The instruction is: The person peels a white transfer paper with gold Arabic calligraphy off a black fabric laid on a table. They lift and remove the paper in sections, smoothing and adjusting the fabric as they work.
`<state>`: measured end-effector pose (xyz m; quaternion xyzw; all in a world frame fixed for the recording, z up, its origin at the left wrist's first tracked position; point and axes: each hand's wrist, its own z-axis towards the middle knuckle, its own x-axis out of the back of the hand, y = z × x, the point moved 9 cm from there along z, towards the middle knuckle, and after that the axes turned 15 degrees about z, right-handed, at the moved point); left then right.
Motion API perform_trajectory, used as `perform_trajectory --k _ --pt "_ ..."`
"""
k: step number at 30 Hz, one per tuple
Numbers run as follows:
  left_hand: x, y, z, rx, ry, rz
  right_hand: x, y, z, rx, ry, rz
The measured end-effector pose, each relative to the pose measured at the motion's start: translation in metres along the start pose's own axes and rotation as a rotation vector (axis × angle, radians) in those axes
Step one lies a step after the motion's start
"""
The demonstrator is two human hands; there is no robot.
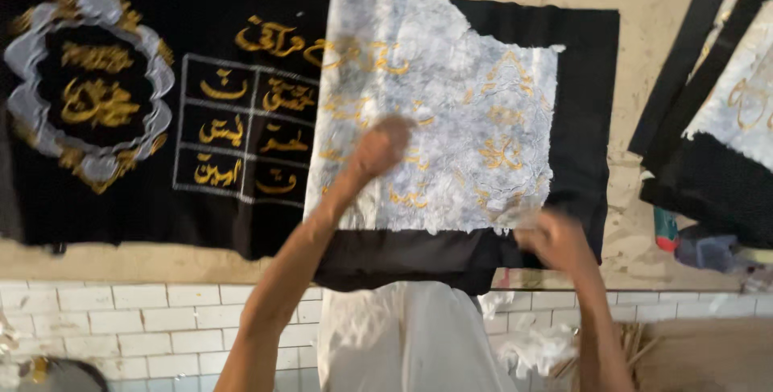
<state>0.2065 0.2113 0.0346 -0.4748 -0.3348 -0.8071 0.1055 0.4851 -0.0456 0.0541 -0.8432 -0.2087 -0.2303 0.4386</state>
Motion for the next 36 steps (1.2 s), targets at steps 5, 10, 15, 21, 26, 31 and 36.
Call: perform_trajectory --k 5,10,15,21,26,31,36 --pt "0.030 -0.023 0.089 -0.091 0.012 0.005 0.040 -0.134 0.155 0.484 0.314 -0.010" --pt "0.020 -0.009 0.181 -0.256 0.087 -0.049 0.051 -0.206 0.243 0.724 0.265 -0.046" --pt "-0.001 -0.037 0.210 -0.093 0.090 -0.174 0.030 -0.228 0.271 0.815 0.281 -0.211" --pt "-0.010 -0.037 0.201 -0.141 0.077 -0.017 0.002 -0.224 0.273 0.927 0.228 -0.381" --pt "-0.009 -0.038 0.205 -0.097 0.082 -0.044 0.016 -0.217 0.265 0.928 0.221 -0.174" --pt "-0.005 -0.045 0.206 -0.066 0.085 -0.123 0.020 -0.224 0.274 0.887 0.285 -0.210" --pt "-0.009 -0.042 0.206 -0.090 0.096 -0.064 0.019 -0.231 0.281 0.926 0.236 -0.243"
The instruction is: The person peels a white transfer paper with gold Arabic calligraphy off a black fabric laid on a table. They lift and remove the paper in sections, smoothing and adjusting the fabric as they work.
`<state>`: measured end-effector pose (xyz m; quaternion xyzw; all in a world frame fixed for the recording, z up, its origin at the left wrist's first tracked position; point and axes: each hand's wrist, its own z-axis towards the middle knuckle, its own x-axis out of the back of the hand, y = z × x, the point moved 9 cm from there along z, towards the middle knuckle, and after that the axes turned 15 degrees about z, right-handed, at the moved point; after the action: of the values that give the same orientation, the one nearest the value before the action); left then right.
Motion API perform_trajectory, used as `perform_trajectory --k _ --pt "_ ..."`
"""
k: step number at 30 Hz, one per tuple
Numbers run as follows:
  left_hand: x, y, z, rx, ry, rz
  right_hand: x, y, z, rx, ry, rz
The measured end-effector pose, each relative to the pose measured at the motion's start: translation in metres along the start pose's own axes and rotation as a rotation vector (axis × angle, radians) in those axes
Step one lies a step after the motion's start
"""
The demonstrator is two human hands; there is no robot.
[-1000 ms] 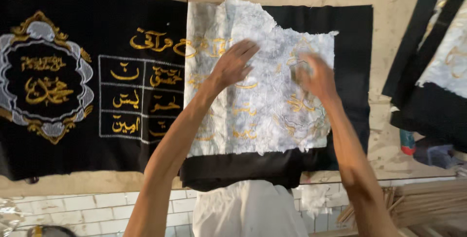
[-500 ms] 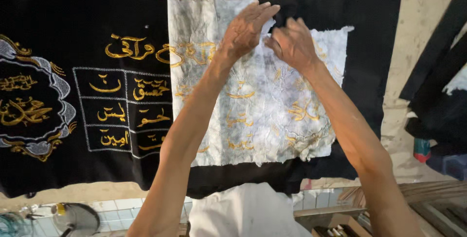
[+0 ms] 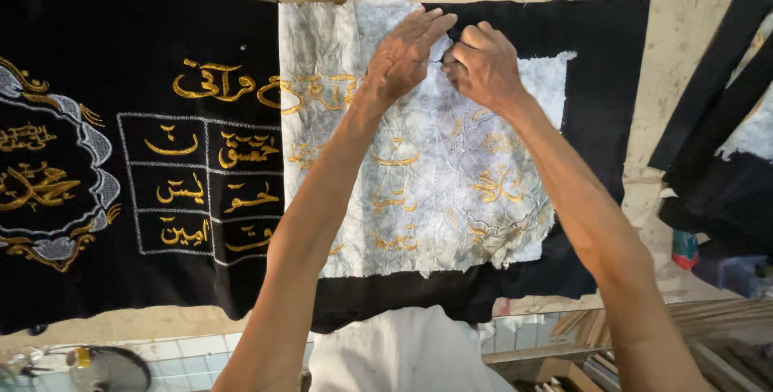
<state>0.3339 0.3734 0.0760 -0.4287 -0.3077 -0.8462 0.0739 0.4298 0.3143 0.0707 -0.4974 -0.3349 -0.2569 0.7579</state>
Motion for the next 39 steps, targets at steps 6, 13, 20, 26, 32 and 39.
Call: perform_trajectory --k 6,13,20,26,32,39 --pt "-0.009 -0.008 -0.008 0.056 0.030 0.067 0.013 0.007 -0.085 -0.214 -0.329 0.044" --pt "-0.010 -0.003 -0.012 -0.097 0.013 -0.019 0.049 0.013 -0.107 -0.460 -0.085 0.210" --pt "0.004 0.011 -0.006 -0.145 -0.014 0.217 0.018 -0.002 -0.014 -0.185 0.156 0.165" --pt "-0.005 0.021 0.007 -0.333 -0.004 0.441 0.017 -0.014 -0.006 -0.121 0.368 0.070" --pt "-0.008 0.009 -0.001 -0.347 -0.115 0.429 0.019 -0.014 -0.006 -0.153 0.381 0.055" --pt "0.021 0.005 -0.006 -0.257 0.044 0.429 0.017 -0.013 -0.009 -0.137 0.371 0.051"
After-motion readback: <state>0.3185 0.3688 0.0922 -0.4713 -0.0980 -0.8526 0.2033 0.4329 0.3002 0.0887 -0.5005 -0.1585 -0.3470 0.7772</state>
